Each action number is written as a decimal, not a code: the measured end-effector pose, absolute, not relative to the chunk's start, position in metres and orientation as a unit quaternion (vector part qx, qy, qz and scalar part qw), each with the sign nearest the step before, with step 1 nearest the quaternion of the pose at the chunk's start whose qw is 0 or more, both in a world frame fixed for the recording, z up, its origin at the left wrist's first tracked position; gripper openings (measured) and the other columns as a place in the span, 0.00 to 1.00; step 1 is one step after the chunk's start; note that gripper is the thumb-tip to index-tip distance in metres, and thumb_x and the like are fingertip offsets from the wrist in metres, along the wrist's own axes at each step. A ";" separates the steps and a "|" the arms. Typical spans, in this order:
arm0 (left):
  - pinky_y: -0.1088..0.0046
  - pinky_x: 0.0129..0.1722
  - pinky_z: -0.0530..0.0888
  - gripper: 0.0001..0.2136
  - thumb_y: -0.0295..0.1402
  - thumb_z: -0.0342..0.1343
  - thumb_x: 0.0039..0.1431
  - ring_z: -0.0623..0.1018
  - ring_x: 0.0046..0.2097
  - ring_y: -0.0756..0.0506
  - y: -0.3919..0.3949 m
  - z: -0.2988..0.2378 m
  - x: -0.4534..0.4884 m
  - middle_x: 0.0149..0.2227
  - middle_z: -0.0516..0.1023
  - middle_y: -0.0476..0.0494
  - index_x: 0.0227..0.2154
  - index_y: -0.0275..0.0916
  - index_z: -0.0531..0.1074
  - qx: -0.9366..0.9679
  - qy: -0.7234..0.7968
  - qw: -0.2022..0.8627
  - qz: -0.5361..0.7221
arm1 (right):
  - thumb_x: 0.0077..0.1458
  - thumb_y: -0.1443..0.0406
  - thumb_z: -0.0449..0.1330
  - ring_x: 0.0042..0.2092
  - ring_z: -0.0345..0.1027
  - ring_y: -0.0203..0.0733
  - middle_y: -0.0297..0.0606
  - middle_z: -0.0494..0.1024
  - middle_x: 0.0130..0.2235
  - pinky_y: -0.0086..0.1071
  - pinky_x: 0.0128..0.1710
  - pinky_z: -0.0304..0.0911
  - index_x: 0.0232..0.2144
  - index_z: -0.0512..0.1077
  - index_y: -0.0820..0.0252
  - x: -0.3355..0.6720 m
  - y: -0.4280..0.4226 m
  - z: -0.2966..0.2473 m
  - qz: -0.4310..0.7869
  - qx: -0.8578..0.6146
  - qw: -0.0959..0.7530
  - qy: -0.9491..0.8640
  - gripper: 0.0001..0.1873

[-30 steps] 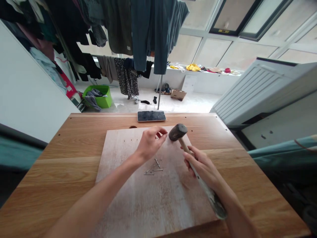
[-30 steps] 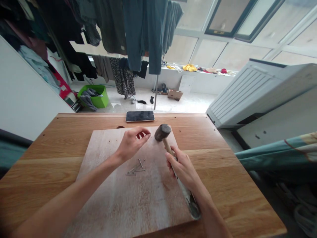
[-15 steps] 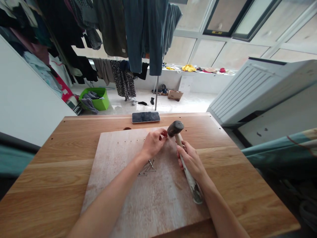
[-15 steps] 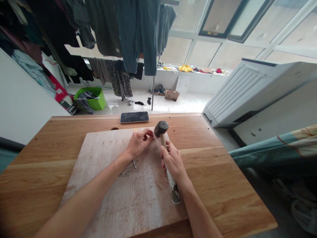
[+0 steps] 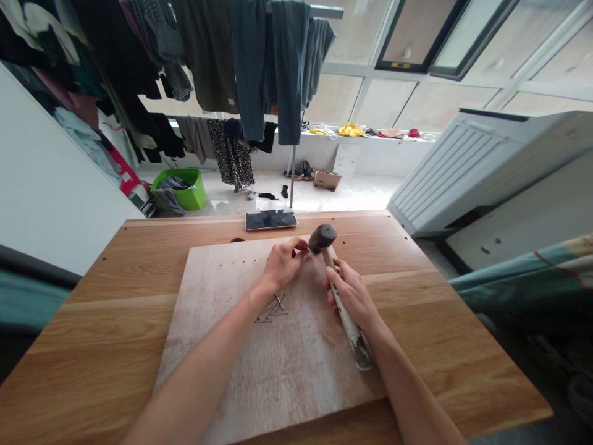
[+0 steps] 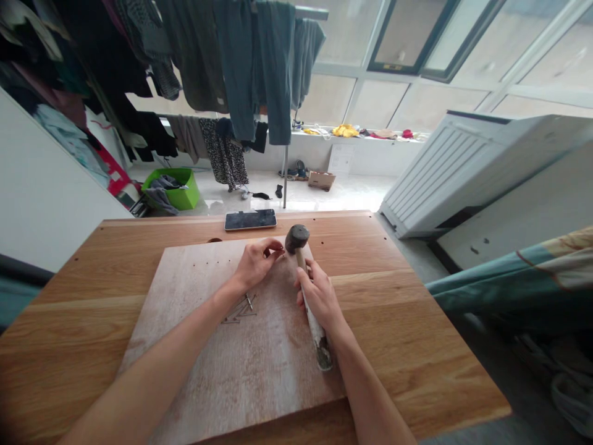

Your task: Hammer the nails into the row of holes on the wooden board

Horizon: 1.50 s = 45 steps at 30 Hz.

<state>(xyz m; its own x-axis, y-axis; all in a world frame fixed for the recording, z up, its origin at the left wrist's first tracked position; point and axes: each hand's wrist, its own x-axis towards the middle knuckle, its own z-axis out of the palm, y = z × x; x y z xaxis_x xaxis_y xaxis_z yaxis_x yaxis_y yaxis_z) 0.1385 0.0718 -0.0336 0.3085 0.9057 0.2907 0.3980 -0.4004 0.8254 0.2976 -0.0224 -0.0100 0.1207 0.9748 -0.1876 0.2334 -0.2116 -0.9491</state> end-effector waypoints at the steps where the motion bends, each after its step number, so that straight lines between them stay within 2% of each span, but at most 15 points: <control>1: 0.75 0.36 0.75 0.06 0.23 0.60 0.59 0.82 0.33 0.48 0.072 -0.033 0.139 0.36 0.85 0.47 0.35 0.39 0.79 0.739 0.441 0.325 0.391 | 0.57 0.49 0.54 0.17 0.63 0.33 0.26 0.70 0.27 0.26 0.12 0.60 0.44 0.65 0.56 0.297 -0.022 -0.010 0.458 -0.630 0.405 -0.480 0.20; 9: 0.75 0.39 0.76 0.08 0.21 0.60 0.58 0.83 0.38 0.47 0.071 -0.031 0.138 0.36 0.86 0.48 0.35 0.40 0.79 0.747 0.433 0.336 0.377 | 0.57 0.50 0.55 0.17 0.63 0.33 0.26 0.69 0.27 0.25 0.12 0.60 0.45 0.65 0.57 0.298 -0.022 -0.012 0.456 -0.627 0.408 -0.482 0.21; 16: 0.74 0.38 0.75 0.08 0.23 0.60 0.59 0.82 0.35 0.48 0.069 -0.029 0.138 0.36 0.85 0.49 0.37 0.42 0.80 0.759 0.437 0.330 0.352 | 0.57 0.49 0.54 0.17 0.63 0.33 0.26 0.70 0.27 0.25 0.12 0.60 0.45 0.65 0.57 0.298 -0.022 -0.012 0.456 -0.629 0.406 -0.482 0.21; 19: 0.74 0.39 0.75 0.08 0.23 0.61 0.58 0.81 0.34 0.48 0.070 -0.029 0.139 0.36 0.84 0.49 0.36 0.42 0.80 0.766 0.440 0.317 0.346 | 0.57 0.49 0.54 0.17 0.63 0.32 0.26 0.69 0.27 0.25 0.13 0.59 0.45 0.65 0.57 0.298 -0.022 -0.012 0.456 -0.629 0.406 -0.481 0.21; 23: 0.73 0.39 0.74 0.06 0.24 0.62 0.56 0.78 0.35 0.49 0.072 -0.030 0.140 0.41 0.78 0.47 0.34 0.41 0.80 0.767 0.454 0.293 0.346 | 0.58 0.50 0.54 0.17 0.63 0.32 0.26 0.70 0.27 0.25 0.13 0.60 0.46 0.65 0.57 0.297 -0.023 -0.010 0.454 -0.632 0.402 -0.483 0.21; 26: 0.74 0.38 0.74 0.06 0.25 0.61 0.57 0.77 0.34 0.50 0.073 -0.032 0.140 0.39 0.76 0.47 0.34 0.40 0.80 0.767 0.459 0.284 0.346 | 0.58 0.50 0.54 0.17 0.63 0.32 0.26 0.70 0.27 0.25 0.13 0.60 0.46 0.65 0.57 0.297 -0.023 -0.009 0.452 -0.634 0.399 -0.484 0.21; 33: 0.75 0.35 0.72 0.05 0.26 0.61 0.57 0.76 0.32 0.50 0.071 -0.032 0.140 0.36 0.78 0.49 0.34 0.40 0.80 0.773 0.454 0.283 0.341 | 0.57 0.51 0.55 0.17 0.63 0.33 0.25 0.69 0.25 0.26 0.13 0.60 0.44 0.65 0.56 0.298 -0.022 -0.009 0.456 -0.628 0.405 -0.483 0.19; 39: 0.75 0.36 0.73 0.03 0.28 0.63 0.57 0.78 0.33 0.50 0.072 -0.030 0.139 0.35 0.79 0.48 0.34 0.40 0.80 0.771 0.452 0.287 0.344 | 0.58 0.49 0.54 0.16 0.62 0.33 0.24 0.66 0.20 0.25 0.13 0.59 0.32 0.64 0.55 0.297 -0.022 -0.007 0.446 -0.647 0.380 -0.487 0.16; 45: 0.75 0.35 0.73 0.02 0.28 0.64 0.57 0.78 0.32 0.50 0.075 -0.032 0.140 0.34 0.81 0.48 0.32 0.39 0.82 0.770 0.456 0.291 0.338 | 0.60 0.50 0.54 0.16 0.63 0.34 0.23 0.67 0.21 0.25 0.12 0.60 0.37 0.63 0.54 0.299 -0.017 -0.010 0.440 -0.649 0.371 -0.498 0.15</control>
